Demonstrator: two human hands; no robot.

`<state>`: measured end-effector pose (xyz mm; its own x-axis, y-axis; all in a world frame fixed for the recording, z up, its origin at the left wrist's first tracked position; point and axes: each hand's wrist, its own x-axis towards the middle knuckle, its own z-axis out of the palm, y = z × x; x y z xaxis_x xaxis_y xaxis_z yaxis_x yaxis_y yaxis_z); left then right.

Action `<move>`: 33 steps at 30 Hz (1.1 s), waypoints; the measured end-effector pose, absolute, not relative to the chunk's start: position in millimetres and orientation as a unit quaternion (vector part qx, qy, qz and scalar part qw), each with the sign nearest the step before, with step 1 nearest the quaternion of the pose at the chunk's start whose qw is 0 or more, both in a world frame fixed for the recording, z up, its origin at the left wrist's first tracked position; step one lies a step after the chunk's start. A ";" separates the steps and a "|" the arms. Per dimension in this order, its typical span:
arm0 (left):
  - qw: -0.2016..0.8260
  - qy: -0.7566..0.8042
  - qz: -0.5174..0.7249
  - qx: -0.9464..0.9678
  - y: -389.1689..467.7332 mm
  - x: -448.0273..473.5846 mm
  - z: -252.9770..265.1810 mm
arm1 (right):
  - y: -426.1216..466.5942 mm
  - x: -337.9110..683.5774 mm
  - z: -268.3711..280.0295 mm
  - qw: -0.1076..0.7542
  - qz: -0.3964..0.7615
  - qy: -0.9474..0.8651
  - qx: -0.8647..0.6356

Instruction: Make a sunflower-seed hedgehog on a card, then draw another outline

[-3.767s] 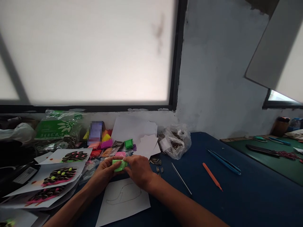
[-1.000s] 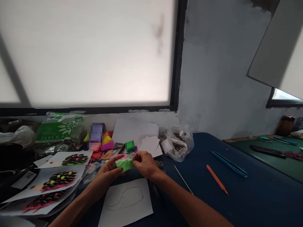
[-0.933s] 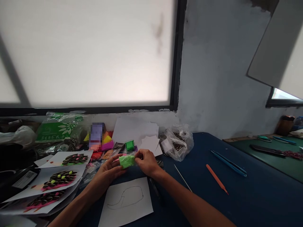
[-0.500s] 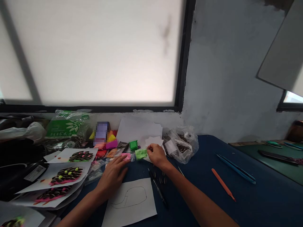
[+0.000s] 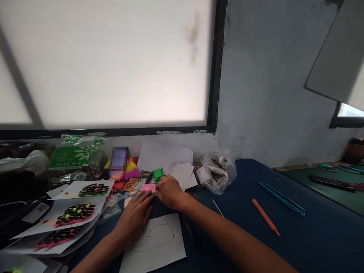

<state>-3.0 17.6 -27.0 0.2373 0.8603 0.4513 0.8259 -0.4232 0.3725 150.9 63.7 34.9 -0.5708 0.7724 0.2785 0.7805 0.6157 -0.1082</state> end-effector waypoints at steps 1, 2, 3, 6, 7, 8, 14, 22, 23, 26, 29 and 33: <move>0.013 0.535 0.294 0.792 15.3 -2.0 -23.6 | 62.0 146.4 33.3 0.140 -0.016 -0.895 -0.422; 0.000 0.533 0.283 0.798 13.0 -1.2 -20.0 | 60.5 142.7 31.8 0.130 -0.020 -0.902 -0.412; -0.003 0.534 0.269 0.801 10.8 -0.6 -16.3 | 59.6 139.9 30.5 0.121 -0.023 -0.905 -0.406; -0.009 0.555 0.247 0.794 6.9 -0.6 -8.3 | 59.9 137.6 27.7 0.107 -0.027 -0.908 -0.403; -0.024 0.565 0.245 0.788 6.7 -1.0 -7.0 | 60.7 138.3 27.0 0.106 -0.028 -0.908 -0.404; -0.038 0.577 0.243 0.779 6.8 -1.6 -6.3 | 61.6 139.3 26.5 0.105 -0.027 -0.908 -0.405; -0.019 0.631 0.192 0.751 8.3 -2.8 -3.7 | 63.6 145.9 29.3 0.117 -0.019 -0.900 -0.419; -0.032 0.635 0.175 0.751 8.3 -1.8 -4.8 | 72.9 177.0 47.5 0.126 -0.013 -0.853 -0.507; -0.035 0.634 0.174 0.752 9.0 -2.4 -6.4 | 73.1 180.4 48.2 0.115 -0.007 -0.855 -0.506; -0.056 0.614 0.208 0.759 10.5 -5.1 -10.2 | 71.6 184.3 45.8 0.081 0.007 -0.866 -0.494; -0.052 0.560 0.276 0.779 9.8 -6.9 -10.2 | 68.7 181.5 40.6 0.062 0.007 -0.871 -0.488; 0.029 0.488 0.288 0.823 6.4 -6.5 -6.8 | 63.1 176.8 44.0 0.054 -0.003 -0.865 -0.498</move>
<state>-6.5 6.4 -6.8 0.3574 0.8204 0.4463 0.7869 -0.5219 0.3293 176.8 63.1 44.0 -0.4978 0.8621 0.0954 0.8626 0.5035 -0.0488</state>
